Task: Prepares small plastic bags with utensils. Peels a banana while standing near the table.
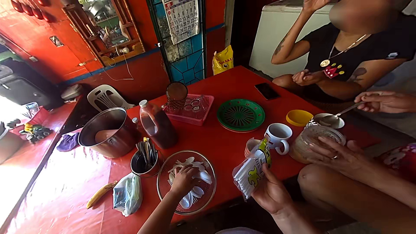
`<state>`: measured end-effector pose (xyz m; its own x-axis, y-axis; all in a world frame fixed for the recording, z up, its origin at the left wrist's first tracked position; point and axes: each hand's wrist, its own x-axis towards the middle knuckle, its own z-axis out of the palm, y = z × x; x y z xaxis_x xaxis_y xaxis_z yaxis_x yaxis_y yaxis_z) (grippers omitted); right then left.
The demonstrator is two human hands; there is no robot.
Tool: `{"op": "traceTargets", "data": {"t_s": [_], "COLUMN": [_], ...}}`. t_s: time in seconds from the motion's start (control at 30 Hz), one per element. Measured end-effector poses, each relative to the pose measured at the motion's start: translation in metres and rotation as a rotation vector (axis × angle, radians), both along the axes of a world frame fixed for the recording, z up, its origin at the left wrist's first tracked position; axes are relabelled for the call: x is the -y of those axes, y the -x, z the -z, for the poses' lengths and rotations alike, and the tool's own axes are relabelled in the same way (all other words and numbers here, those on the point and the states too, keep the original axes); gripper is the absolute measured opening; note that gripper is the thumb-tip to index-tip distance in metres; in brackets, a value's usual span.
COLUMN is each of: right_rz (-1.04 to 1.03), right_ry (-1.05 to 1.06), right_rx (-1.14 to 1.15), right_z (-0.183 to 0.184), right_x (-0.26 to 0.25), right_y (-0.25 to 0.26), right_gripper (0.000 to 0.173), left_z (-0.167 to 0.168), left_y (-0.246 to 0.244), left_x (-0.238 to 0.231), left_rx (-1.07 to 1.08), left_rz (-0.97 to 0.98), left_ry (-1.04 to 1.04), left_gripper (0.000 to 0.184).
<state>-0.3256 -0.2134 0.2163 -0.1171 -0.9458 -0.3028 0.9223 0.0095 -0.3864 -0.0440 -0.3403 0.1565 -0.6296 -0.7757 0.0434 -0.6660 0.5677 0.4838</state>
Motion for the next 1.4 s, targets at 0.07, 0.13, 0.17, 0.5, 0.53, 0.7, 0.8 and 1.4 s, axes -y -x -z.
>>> {"op": "traceTargets", "data": {"t_s": [0.07, 0.13, 0.17, 0.5, 0.53, 0.7, 0.8, 1.4], "right_rz": [0.007, 0.011, 0.009, -0.025, -0.029, -0.063, -0.081, -0.021], "right_ry": [-0.004, 0.0, 0.003, 0.051, 0.054, 0.084, 0.124, 0.243], "right_rx": [-0.006, 0.004, 0.003, 0.038, 0.04, 0.047, 0.06, 0.004], "right_z": [-0.001, -0.001, -0.001, 0.004, 0.005, 0.007, 0.005, -0.003], "right_x": [0.001, 0.002, 0.002, 0.002, 0.003, 0.002, 0.001, -0.005], "right_y": [-0.001, -0.003, -0.003, -0.005, -0.005, -0.004, -0.003, -0.002], "right_gripper": [0.045, 0.044, 0.044, 0.043, 0.043, 0.047, 0.049, 0.053], "left_z": [-0.004, -0.012, -0.016, -0.058, -0.059, -0.069, -0.075, -0.171], "left_y": [0.0, 0.0, -0.001, 0.003, 0.003, 0.003, 0.001, 0.034], "left_x": [0.001, 0.006, 0.009, -0.012, -0.013, -0.016, -0.016, -0.044], "left_rx": [-0.148, -0.262, -0.333, -1.184, -1.205, -1.176, -1.08, -0.131], "left_rz": [-0.077, -0.159, -0.199, -0.191, -0.151, -0.008, 0.004, 0.296], "left_ry": [0.003, -0.101, -0.186, -1.083, -1.127, -1.244, -1.255, -0.687], "left_gripper": [0.033, 0.033, 0.031, 0.039, 0.042, 0.047, 0.043, 0.026]}}
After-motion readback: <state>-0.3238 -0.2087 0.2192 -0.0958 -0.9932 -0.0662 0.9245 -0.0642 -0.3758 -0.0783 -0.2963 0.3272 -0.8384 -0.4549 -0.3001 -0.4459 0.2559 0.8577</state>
